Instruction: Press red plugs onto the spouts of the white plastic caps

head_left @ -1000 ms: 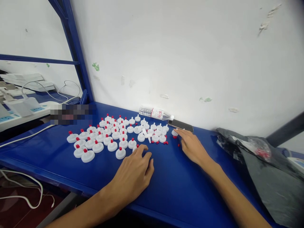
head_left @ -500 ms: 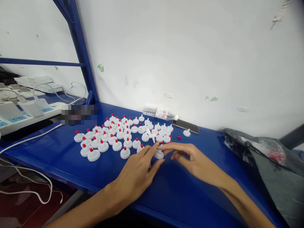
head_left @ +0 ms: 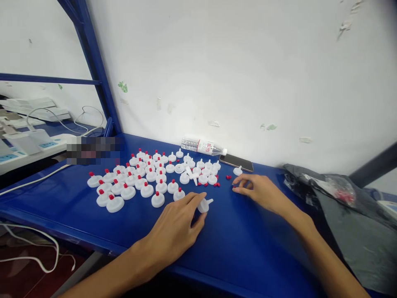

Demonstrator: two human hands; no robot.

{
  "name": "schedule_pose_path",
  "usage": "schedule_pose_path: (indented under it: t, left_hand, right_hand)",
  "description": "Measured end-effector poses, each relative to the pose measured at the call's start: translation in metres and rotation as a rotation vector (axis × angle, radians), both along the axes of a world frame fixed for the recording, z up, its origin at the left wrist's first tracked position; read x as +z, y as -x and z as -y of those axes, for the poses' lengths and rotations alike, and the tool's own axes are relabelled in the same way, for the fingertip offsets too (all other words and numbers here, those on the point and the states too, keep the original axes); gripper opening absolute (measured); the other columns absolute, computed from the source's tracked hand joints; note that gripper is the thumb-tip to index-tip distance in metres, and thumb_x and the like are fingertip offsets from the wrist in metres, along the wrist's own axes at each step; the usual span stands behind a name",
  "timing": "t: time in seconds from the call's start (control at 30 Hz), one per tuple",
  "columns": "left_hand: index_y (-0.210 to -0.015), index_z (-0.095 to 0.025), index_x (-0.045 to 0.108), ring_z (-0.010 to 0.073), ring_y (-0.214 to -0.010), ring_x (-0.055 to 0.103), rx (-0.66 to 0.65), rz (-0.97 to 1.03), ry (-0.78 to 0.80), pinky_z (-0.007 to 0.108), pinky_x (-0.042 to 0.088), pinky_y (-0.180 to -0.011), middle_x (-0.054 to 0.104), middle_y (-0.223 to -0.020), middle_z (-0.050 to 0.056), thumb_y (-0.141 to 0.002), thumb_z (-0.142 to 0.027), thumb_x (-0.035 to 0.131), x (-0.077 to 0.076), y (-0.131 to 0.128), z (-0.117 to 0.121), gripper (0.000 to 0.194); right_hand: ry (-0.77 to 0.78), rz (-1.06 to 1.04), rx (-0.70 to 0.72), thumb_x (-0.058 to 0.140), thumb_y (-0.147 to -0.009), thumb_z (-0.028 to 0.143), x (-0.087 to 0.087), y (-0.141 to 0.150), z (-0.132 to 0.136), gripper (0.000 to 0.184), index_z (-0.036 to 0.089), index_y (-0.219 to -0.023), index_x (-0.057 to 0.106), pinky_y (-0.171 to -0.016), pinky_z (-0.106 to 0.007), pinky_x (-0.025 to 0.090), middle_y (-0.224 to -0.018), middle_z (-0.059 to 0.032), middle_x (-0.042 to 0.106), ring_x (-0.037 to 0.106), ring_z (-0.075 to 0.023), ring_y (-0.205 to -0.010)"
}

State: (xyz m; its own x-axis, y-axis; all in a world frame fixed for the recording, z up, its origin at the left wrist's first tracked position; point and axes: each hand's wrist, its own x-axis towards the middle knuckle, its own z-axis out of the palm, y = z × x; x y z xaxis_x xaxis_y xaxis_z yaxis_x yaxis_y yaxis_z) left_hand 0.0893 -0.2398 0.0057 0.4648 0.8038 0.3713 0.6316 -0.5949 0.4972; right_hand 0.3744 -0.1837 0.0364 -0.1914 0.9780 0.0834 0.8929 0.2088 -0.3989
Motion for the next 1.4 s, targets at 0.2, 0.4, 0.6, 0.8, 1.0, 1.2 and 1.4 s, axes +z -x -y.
schedule_pose_path:
  t: [0.2,0.4,0.6,0.8,1.0,1.2,1.4]
  left_hand:
    - [-0.138,-0.022,0.057,0.019,-0.085,0.07,-0.009,-0.015,0.026,0.035,0.058,-0.08,0.071,-0.116,0.003,-0.1,-0.023,0.054,-0.002,0.0,-0.001,0.038]
    - [-0.139,-0.023,0.056,0.0184,-0.085,0.07,-0.005,-0.011,0.023,0.035,0.057,-0.083,0.07,-0.117,0.002,-0.1,-0.022,0.054,-0.004,-0.001,-0.001,0.039]
    - [-0.143,-0.022,0.051,0.0208,-0.09,0.071,0.0,-0.047,0.034,0.037,0.058,-0.081,0.068,-0.123,0.004,-0.102,-0.025,0.051,-0.005,0.001,-0.002,0.041]
    - [-0.146,-0.019,0.047,0.0249,-0.107,0.069,-0.051,-0.098,0.039,0.041,0.058,-0.087,0.066,-0.13,0.007,-0.103,-0.023,0.05,-0.004,0.0,-0.003,0.043]
    - [-0.139,-0.022,0.053,0.0244,-0.106,0.069,-0.092,-0.149,0.089,0.041,0.059,-0.086,0.067,-0.125,0.005,-0.103,-0.019,0.051,0.002,-0.001,-0.002,0.037]
    - [-0.142,-0.02,0.051,0.0259,-0.108,0.069,-0.085,-0.16,0.062,0.043,0.059,-0.088,0.066,-0.128,0.007,-0.103,-0.021,0.051,0.0,-0.001,-0.003,0.039]
    - [-0.148,-0.02,0.046,0.0259,-0.106,0.07,-0.022,-0.132,0.025,0.043,0.059,-0.087,0.066,-0.129,0.008,-0.104,-0.025,0.05,-0.005,0.0,-0.004,0.045]
  right_hand:
    - [-0.042,-0.043,0.045,0.059,-0.095,0.041,-0.003,0.01,0.0,0.019,0.025,-0.091,0.071,-0.069,-0.032,0.051,-0.09,-0.002,0.077,0.07,-0.0204,-0.077]
    - [0.051,-0.441,0.059,0.063,-0.093,0.045,0.016,0.029,0.014,0.025,0.022,-0.099,0.072,-0.076,-0.035,0.059,-0.097,-0.0066,0.078,0.075,-0.0231,-0.087]
    - [0.225,-0.519,0.222,0.066,-0.092,0.05,0.026,0.041,0.027,0.032,0.023,-0.106,0.075,-0.082,-0.036,0.057,-0.104,-0.0057,0.077,0.072,-0.0216,-0.091]
    - [0.405,-0.608,0.283,0.066,-0.093,0.04,0.029,0.052,0.035,0.026,0.023,-0.113,0.071,-0.079,-0.032,0.055,-0.098,-0.004,0.078,0.072,-0.0177,-0.083]
    - [0.462,-0.658,0.344,0.065,-0.094,0.039,0.021,0.063,0.038,0.029,0.026,-0.12,0.068,-0.076,-0.029,0.054,-0.09,-0.0017,0.077,0.07,-0.0167,-0.081]
    - [0.445,-0.658,0.349,0.065,-0.094,0.043,0.021,0.063,0.037,0.026,0.021,-0.105,0.074,-0.08,-0.031,0.056,-0.092,-0.0043,0.075,0.069,-0.0174,-0.084]
    - [0.348,-0.614,0.271,0.067,-0.092,0.046,0.026,0.059,0.037,0.027,0.023,-0.105,0.077,-0.077,-0.033,0.056,-0.093,-0.0041,0.076,0.07,-0.0182,-0.081]
